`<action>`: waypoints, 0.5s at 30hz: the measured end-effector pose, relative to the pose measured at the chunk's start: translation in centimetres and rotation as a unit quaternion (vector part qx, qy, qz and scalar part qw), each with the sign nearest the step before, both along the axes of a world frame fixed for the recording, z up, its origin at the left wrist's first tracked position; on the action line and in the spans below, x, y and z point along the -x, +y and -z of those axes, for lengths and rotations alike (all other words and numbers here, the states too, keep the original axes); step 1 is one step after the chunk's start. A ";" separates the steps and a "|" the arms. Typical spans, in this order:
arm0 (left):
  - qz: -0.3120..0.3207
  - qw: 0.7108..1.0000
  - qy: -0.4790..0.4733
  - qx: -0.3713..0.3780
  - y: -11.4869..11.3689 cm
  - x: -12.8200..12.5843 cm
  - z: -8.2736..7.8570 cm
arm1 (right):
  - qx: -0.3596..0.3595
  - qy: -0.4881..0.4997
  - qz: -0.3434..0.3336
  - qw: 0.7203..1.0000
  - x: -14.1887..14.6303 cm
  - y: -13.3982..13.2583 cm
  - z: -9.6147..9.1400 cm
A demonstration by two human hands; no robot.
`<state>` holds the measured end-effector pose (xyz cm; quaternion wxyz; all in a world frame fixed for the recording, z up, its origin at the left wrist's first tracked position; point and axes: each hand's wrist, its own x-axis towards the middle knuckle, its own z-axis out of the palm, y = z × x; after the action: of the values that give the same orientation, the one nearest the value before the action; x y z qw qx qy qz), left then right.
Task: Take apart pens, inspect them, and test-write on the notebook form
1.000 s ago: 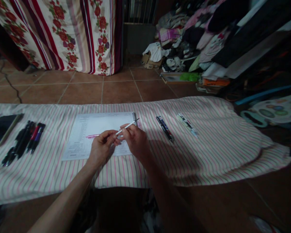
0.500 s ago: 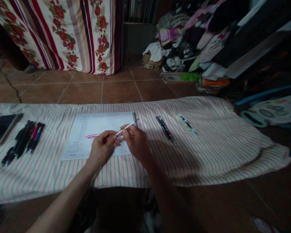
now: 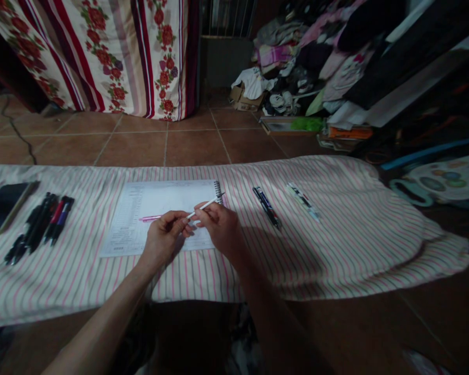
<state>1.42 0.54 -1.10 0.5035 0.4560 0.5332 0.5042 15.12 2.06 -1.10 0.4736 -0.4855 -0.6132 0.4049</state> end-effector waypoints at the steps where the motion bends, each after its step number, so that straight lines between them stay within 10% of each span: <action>1: 0.001 1.000 0.003 0.001 0.0 0.0 0.0 | -0.006 -0.005 -0.002 1.000 0.0 0.0 -0.1; 15: 0.008 1.000 -0.009 -0.004 0.0 0.3 0.3 | -0.006 0.009 -0.009 1.000 0.1 -0.2 0.0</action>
<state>1.16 0.52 -1.41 0.5103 0.4578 0.5231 0.5063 15.06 1.82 -1.05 0.4783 -0.4739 -0.6157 0.4094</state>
